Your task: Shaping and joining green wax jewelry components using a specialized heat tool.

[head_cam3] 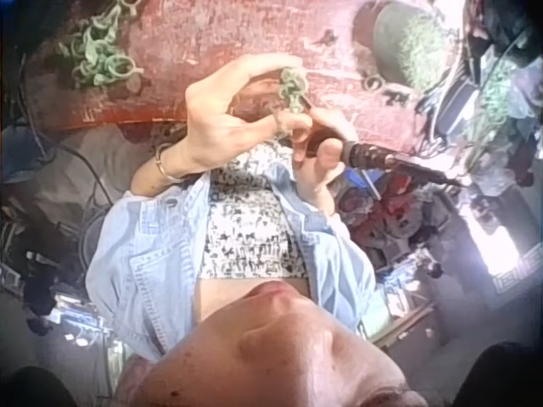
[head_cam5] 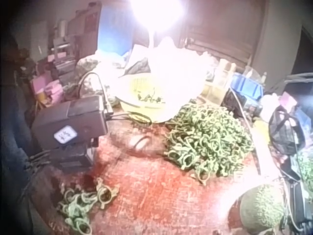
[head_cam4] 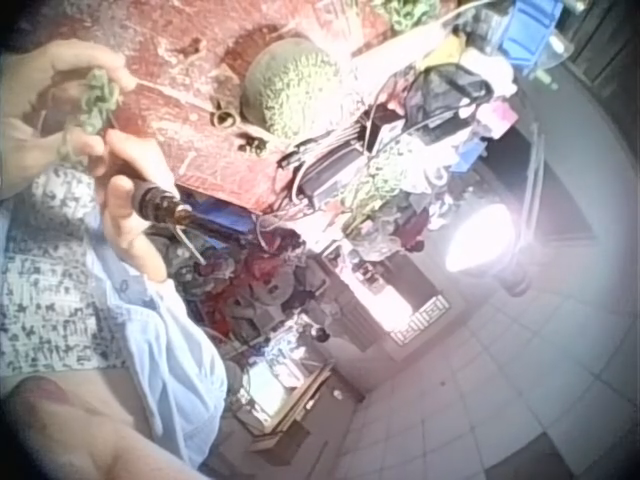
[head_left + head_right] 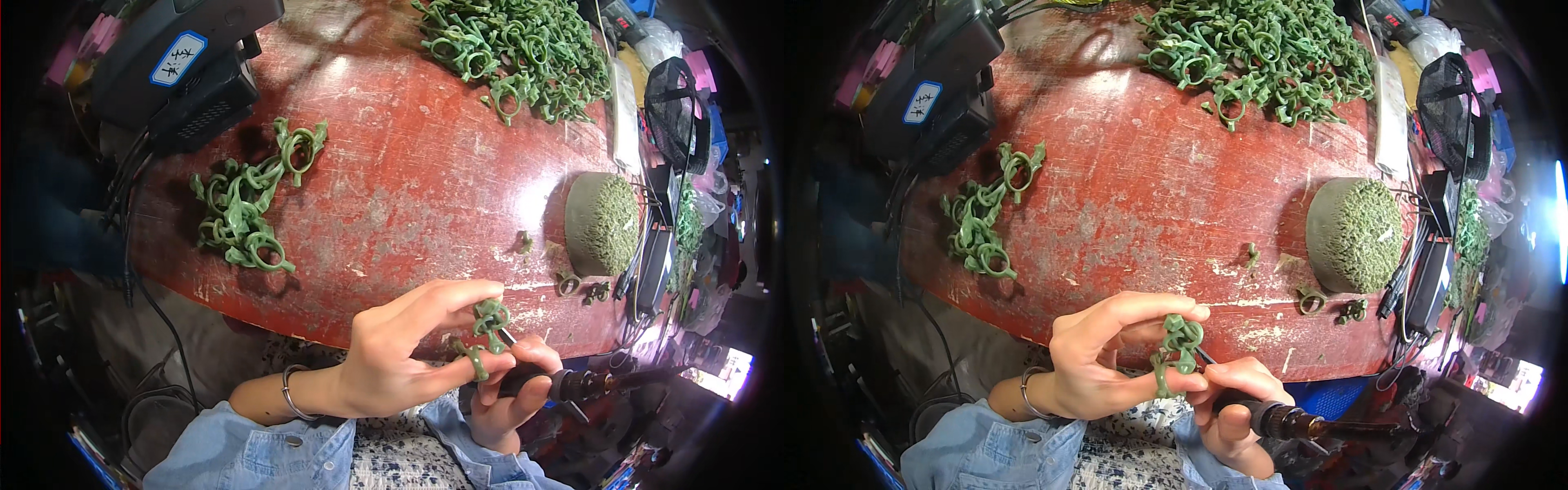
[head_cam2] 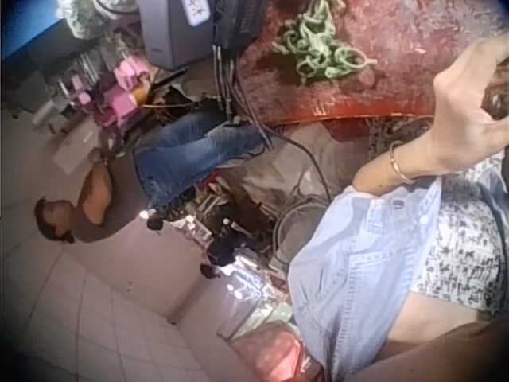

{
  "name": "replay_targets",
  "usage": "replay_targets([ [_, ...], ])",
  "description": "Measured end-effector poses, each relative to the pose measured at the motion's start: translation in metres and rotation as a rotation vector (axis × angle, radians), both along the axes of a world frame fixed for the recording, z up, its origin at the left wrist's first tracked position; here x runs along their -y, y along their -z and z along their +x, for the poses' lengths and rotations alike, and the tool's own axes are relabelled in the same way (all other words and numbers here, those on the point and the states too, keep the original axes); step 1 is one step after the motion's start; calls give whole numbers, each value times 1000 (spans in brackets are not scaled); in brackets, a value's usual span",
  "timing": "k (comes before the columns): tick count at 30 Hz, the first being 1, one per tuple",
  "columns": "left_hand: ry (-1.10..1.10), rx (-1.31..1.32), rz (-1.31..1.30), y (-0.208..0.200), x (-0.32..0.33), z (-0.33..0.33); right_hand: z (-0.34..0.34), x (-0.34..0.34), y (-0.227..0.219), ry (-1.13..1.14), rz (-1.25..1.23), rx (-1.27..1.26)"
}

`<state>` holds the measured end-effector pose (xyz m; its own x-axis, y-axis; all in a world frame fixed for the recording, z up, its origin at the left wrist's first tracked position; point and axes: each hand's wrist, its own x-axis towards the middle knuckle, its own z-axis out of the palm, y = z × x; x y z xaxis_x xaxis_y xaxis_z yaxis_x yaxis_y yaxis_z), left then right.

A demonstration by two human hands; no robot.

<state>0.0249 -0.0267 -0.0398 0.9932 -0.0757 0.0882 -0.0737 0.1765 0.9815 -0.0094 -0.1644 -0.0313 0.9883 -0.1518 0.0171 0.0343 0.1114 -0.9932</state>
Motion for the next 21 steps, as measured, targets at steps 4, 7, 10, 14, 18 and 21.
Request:
replay_targets([
  [4,-34,8,40,-1,2,-1,-3,-1,-1,0,-40,-33],
  [7,-48,28,79,-1,2,-1,-1,-1,-3,-5,-36,-55],
  [10,-74,55,125,2,2,-3,-2,3,-5,-50,20,-119],
  [14,-99,93,194,2,5,-2,-3,1,-6,-12,45,-200],
  [18,-104,109,206,3,6,-2,-6,2,-8,-8,62,-187],
  [21,-97,99,194,1,6,-2,-7,3,-9,-13,44,-187],
])
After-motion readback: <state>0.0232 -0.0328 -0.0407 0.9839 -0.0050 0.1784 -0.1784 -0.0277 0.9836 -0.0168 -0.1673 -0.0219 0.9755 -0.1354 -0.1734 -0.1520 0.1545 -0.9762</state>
